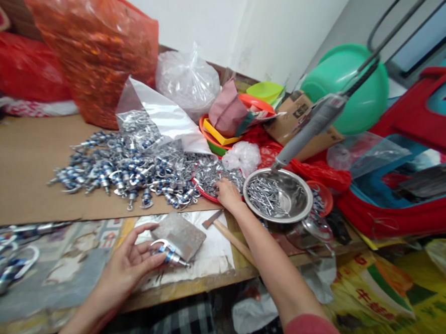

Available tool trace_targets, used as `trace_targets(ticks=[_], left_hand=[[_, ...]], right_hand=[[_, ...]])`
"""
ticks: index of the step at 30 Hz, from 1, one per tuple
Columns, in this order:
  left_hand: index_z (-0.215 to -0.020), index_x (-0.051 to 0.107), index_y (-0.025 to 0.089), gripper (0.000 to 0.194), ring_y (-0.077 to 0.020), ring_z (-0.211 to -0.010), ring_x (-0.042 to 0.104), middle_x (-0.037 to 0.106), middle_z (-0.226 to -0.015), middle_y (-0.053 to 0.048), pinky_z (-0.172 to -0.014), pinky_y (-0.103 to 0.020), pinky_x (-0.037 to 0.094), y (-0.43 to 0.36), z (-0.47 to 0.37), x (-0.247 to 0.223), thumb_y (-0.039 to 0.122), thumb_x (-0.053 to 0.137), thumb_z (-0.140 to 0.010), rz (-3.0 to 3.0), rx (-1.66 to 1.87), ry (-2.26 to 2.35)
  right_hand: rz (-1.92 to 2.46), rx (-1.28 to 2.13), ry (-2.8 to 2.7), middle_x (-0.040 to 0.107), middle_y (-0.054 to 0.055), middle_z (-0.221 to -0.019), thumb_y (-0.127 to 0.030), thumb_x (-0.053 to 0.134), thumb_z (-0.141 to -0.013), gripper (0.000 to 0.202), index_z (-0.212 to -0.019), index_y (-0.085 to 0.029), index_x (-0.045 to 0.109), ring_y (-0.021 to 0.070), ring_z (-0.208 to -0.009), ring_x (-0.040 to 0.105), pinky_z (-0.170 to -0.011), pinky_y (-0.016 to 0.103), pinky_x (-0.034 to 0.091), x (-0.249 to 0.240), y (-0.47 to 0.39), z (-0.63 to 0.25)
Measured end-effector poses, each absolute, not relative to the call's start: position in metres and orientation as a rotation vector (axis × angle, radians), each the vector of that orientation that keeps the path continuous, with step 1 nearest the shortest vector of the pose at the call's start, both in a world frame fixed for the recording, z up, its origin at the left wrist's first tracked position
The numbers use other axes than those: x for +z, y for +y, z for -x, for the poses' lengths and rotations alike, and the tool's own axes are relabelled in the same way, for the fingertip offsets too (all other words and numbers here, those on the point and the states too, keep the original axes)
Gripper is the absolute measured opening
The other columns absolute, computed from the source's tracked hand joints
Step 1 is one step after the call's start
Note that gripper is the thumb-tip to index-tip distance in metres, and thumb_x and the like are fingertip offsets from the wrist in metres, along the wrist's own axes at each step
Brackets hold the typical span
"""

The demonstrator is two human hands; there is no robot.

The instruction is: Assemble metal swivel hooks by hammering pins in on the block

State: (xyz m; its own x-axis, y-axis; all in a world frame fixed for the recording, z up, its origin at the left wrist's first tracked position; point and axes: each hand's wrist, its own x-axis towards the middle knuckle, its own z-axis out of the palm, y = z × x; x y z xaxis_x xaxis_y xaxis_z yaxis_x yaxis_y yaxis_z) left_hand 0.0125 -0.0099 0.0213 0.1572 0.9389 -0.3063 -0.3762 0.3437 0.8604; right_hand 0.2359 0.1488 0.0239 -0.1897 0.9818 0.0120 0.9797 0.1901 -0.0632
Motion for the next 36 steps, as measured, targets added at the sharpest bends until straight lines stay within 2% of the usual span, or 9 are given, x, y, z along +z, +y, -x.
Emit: trace_targets(ticks=[7, 17, 19, 23, 27, 36], left_hand=[[-0.106, 0.036, 0.023, 0.059, -0.0178, -0.068, 0.064, 0.061, -0.071, 0.002, -0.065, -0.032, 0.050, -0.012, -0.013, 0.022, 0.019, 0.071, -0.059, -0.703, 1.085, 0.976], [-0.105, 0.039, 0.022, 0.058, -0.0156, -0.068, 0.064, 0.063, -0.068, 0.003, -0.066, -0.029, 0.049, -0.011, -0.013, 0.021, 0.019, 0.071, -0.057, -0.704, 1.104, 1.008], [-0.106, 0.039, 0.021, 0.058, -0.0155, -0.067, 0.063, 0.062, -0.068, 0.003, -0.065, -0.029, 0.049, -0.012, -0.013, 0.022, 0.018, 0.071, -0.057, -0.699, 1.100, 1.008], [-0.107, 0.038, 0.022, 0.059, -0.0152, -0.067, 0.063, 0.062, -0.069, 0.002, -0.063, -0.028, 0.049, -0.012, -0.013, 0.022, 0.018, 0.071, -0.058, -0.698, 1.097, 0.997], [-0.106, 0.039, 0.022, 0.058, -0.0160, -0.066, 0.064, 0.061, -0.067, 0.004, -0.065, -0.030, 0.050, -0.012, -0.014, 0.023, 0.018, 0.071, -0.057, -0.688, 1.105, 0.992], [-0.106, 0.040, 0.021, 0.058, -0.0138, -0.065, 0.062, 0.060, -0.065, 0.005, -0.063, -0.027, 0.048, -0.012, -0.014, 0.022, 0.017, 0.071, -0.057, -0.702, 1.112, 0.986]], right_hand=[[1.935, 0.069, -2.324, 0.059, 0.007, -0.093, -0.015, 0.053, -0.076, 0.012, -0.085, -0.015, 0.061, 0.0157, -0.084, 0.055, -0.073, 0.023, 0.038, 0.019, 0.151, -0.240], [1.692, 0.090, -2.148, 0.065, 0.005, -0.078, -0.016, 0.051, -0.076, 0.012, -0.078, -0.014, 0.063, 0.0151, -0.074, 0.058, -0.070, 0.025, 0.041, 0.021, 0.132, -0.252], [1.628, 0.122, -2.123, 0.065, 0.004, -0.077, -0.016, 0.050, -0.076, 0.014, -0.077, -0.014, 0.064, 0.0142, -0.072, 0.059, -0.069, 0.024, 0.043, 0.026, 0.120, -0.247], [1.475, 0.204, -2.117, 0.064, 0.003, -0.084, -0.013, 0.051, -0.076, 0.020, -0.092, -0.016, 0.063, 0.0118, -0.076, 0.058, -0.070, 0.022, 0.044, 0.037, 0.083, -0.226], [1.212, 0.327, -2.244, 0.062, 0.003, -0.076, -0.010, 0.050, -0.077, 0.019, -0.083, -0.018, 0.065, 0.0128, -0.072, 0.056, -0.067, 0.024, 0.044, 0.042, 0.038, -0.199], [1.069, 0.065, -2.473, 0.058, 0.006, -0.075, -0.007, 0.042, -0.078, 0.023, -0.082, -0.017, 0.063, 0.0169, -0.070, 0.049, -0.062, 0.027, 0.040, 0.047, 0.003, -0.162]])
